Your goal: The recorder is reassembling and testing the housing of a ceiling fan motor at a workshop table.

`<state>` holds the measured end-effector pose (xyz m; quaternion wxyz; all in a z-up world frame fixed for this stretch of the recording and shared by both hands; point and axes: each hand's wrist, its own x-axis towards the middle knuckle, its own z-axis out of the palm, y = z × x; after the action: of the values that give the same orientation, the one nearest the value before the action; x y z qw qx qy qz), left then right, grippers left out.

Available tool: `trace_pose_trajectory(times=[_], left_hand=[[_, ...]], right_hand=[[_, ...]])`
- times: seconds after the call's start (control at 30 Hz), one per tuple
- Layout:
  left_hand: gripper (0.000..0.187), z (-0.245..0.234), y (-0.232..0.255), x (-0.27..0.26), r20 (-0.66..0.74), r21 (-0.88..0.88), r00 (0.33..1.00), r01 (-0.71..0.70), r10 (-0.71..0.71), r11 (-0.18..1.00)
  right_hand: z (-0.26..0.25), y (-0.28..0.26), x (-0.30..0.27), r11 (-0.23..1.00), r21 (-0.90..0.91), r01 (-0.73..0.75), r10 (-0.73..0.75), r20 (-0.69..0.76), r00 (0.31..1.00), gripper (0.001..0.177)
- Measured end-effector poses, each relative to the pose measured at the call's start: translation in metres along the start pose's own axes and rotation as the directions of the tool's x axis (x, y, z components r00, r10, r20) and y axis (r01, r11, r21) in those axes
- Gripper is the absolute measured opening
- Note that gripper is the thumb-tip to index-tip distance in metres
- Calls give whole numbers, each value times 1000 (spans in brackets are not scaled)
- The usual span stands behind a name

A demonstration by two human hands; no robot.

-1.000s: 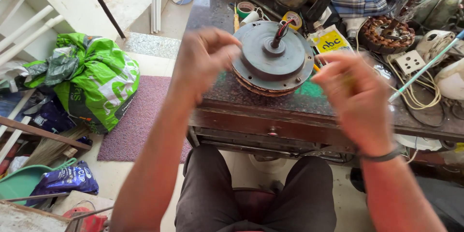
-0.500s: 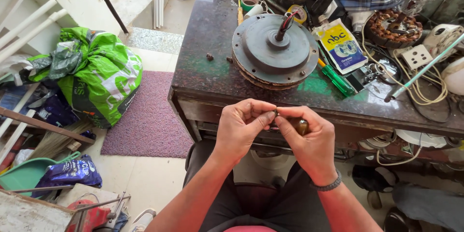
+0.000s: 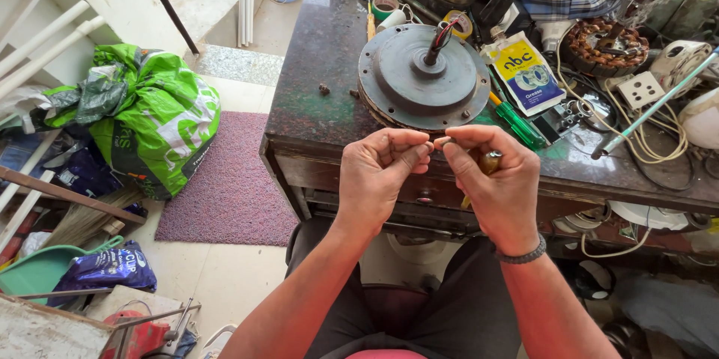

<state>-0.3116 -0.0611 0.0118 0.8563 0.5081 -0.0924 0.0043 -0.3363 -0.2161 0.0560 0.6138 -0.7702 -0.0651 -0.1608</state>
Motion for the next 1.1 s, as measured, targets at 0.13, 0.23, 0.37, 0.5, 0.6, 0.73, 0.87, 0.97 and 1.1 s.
trace_pose_trajectory(times=[0.13, 0.23, 0.37, 0.5, 0.6, 0.73, 0.87, 0.97, 1.1], left_hand=[[13, 4, 7, 0, -39, 21, 998, -45, 46, 999], [11, 6, 8, -1, -52, 35, 996, -75, 76, 997], [13, 6, 9, -4, -41, 39, 992, -114, 116, 993], [13, 4, 8, -2, -8, -8, 991, -134, 134, 991], [13, -1, 1, 4, 23, -119, 990, -137, 141, 983], [15, -3, -3, 8, 48, -166, 990, -125, 135, 978], [15, 2, -2, 6, 32, -48, 991, -131, 132, 990], [16, 4, 4, 4, 31, 27, 992, -125, 124, 992], [18, 3, 5, 4, 94, 59, 993, -82, 76, 995]], right_hand=[[2, 2, 1, 994, -102, 33, -33, 3, 999, 17], [6, 1, 1, 942, -215, 257, -261, 7, 965, 17], [8, 1, 1, 930, -231, 285, -295, -8, 956, 17], [8, 1, 2, 935, -216, 280, -290, -16, 957, 16], [6, 5, 3, 943, -201, 266, -274, -13, 962, 15], [5, 2, 2, 932, -218, 291, -300, -7, 954, 14], [3, 5, 2, 939, -198, 280, -285, 1, 958, 14], [1, 7, 2, 938, -182, 294, -296, 14, 955, 13], [-7, 19, 7, 971, -106, 216, -215, 16, 976, 12]])
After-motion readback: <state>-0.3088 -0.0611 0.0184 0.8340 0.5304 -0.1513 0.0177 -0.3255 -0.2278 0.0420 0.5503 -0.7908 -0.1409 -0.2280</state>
